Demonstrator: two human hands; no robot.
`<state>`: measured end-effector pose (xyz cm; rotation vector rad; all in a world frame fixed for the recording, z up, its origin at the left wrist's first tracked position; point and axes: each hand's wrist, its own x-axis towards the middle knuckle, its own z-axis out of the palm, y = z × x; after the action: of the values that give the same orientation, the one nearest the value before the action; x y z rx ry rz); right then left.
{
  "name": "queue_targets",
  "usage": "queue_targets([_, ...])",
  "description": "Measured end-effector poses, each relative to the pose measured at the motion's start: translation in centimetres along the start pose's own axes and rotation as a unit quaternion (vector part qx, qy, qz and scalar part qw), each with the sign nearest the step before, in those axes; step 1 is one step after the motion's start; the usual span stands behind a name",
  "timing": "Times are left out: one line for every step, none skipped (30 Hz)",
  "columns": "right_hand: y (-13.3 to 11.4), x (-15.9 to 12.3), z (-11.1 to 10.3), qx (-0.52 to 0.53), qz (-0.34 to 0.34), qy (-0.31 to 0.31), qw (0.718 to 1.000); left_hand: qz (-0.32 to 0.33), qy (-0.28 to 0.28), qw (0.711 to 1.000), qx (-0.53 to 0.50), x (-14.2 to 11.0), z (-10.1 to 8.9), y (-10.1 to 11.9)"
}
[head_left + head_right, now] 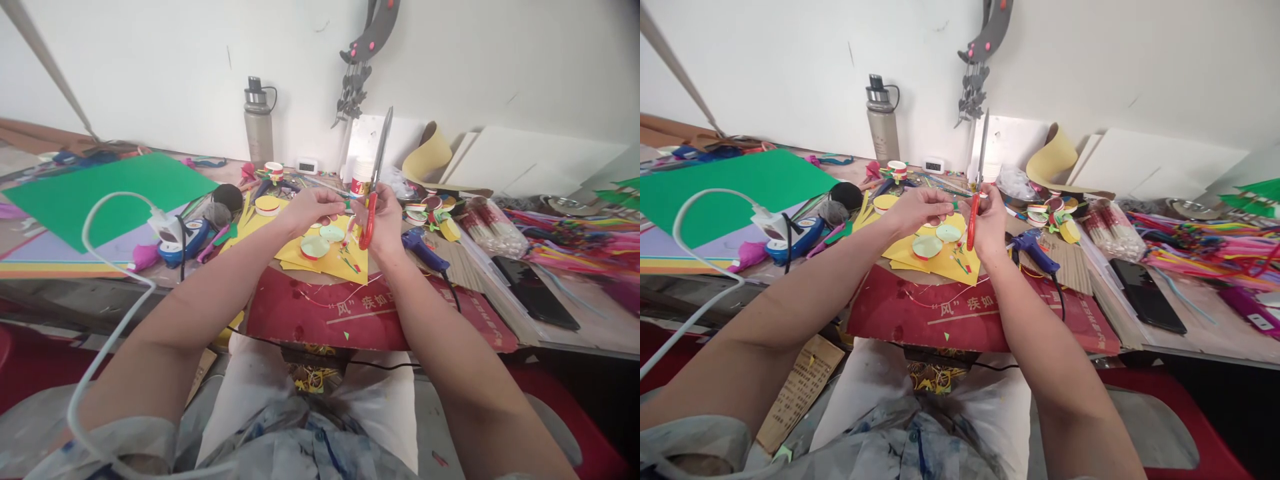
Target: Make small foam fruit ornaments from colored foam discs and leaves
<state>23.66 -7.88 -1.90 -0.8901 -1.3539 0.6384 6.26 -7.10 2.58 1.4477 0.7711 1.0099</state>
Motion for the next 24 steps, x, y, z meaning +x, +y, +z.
queue_targets([-0.1, 0.0, 0.0, 0.001, 0.003, 0.001, 1.0, 0.001, 0.005, 1.0, -0.017, -0.1, 0.2, 0.0])
queue_targets([-0.3, -0.1, 0.0, 0.0, 0.005, 0.002, 1.0, 0.001, 0.01, 0.999, -0.031, -0.1, 0.5, 0.0])
queue_targets([-0.5, -0.1, 0.0, -0.004, 0.009, 0.001, 1.0, 0.002, 0.015, 0.999, -0.042, -0.2, 0.7, -0.1])
queue_targets([-0.8, -0.2, 0.1, -0.01, 0.012, 0.0, 1.0, 0.002, 0.019, 0.999, -0.05, -0.3, 0.8, -0.2])
queue_targets([-1.0, -0.3, 0.1, -0.016, 0.016, -0.004, 1.0, 0.002, 0.023, 0.998, -0.054, -0.3, 1.0, -0.2])
queue_targets([-1.3, -0.4, 0.2, -0.021, 0.019, -0.008, 1.0, 0.001, 0.025, 0.998, -0.056, -0.3, 1.0, -0.3])
queue_targets([-1.6, -0.5, 0.3, -0.025, 0.022, -0.013, 0.999, 0.0, 0.027, 0.998, -0.056, -0.3, 1.0, -0.3])
queue_targets([-1.8, -0.5, 0.4, -0.028, 0.024, -0.017, 0.999, 0.0, 0.028, 0.998, -0.055, -0.2, 0.9, -0.3])
queue_targets([-2.0, -0.6, 0.4, -0.029, 0.024, -0.021, 0.999, 0.0, 0.029, 0.998, -0.053, -0.2, 0.8, -0.3])
queue_targets([-2.2, -0.6, 0.4, -0.032, 0.022, -0.025, 0.999, 0.0, 0.03, 0.998, -0.052, -0.1, 0.6, -0.3])
queue_targets([-2.4, -0.6, 0.3, -0.037, 0.017, -0.03, 0.999, 0.001, 0.03, 0.998, -0.052, -0.1, 0.4, -0.2])
queue_targets([-2.6, -0.6, 0.2, -0.045, 0.01, -0.034, 0.998, 0.001, 0.03, 0.998, -0.054, 0.0, 0.2, 0.0])
queue_targets([-2.7, -0.6, 0.0, -0.054, 0.003, -0.04, 0.998, 0.002, 0.03, 0.998, -0.059, 0.0, 0.0, 0.2])
queue_targets([-2.9, -0.5, -0.2, -0.063, -0.002, -0.047, 0.997, 0.004, 0.03, 0.997, -0.066, 0.0, -0.3, 0.4])
queue_targets([-3.0, -0.5, -0.4, -0.068, -0.003, -0.056, 0.996, 0.005, 0.031, 0.997, -0.076, 0.0, -0.5, 0.6])
queue_targets([-3.2, -0.5, -0.5, -0.068, 0.003, -0.068, 0.995, 0.007, 0.031, 0.996, -0.086, 0.0, -0.7, 0.9])
queue_targets([-3.3, -0.5, -0.6, -0.062, 0.012, -0.081, 0.995, 0.008, 0.033, 0.995, -0.096, 0.0, -0.9, 1.1])
queue_targets([-3.4, -0.6, -0.7, -0.052, 0.024, -0.096, 0.994, 0.009, 0.035, 0.994, -0.106, 0.0, -1.1, 1.3])
queue_targets([-3.5, -0.6, -0.7, -0.041, 0.037, -0.112, 0.992, 0.01, 0.037, 0.993, -0.116, 0.0, -1.3, 1.4])
queue_targets([-3.5, -0.6, -0.6, -0.03, 0.048, -0.127, 0.99, 0.011, 0.039, 0.991, -0.124, 0.1, -1.5, 1.6])
queue_targets([-3.5, -0.7, -0.6, -0.022, 0.056, -0.142, 0.988, 0.014, 0.043, 0.99, -0.133, 0.2, -1.7, 1.7])
queue_targets([-3.5, -0.7, -0.5, -0.019, 0.06, -0.153, 0.986, 0.018, 0.048, 0.989, -0.141, 0.2, -2.0, 1.8])
queue_targets([-3.4, -0.8, -0.5, -0.022, 0.058, -0.161, 0.985, 0.022, 0.055, 0.987, -0.149, 0.3, -2.3, 1.9])
queue_targets([-3.4, -0.8, -0.4, -0.032, 0.049, -0.165, 0.985, 0.025, 0.061, 0.986, -0.156, 0.5, -2.6, 2.0])
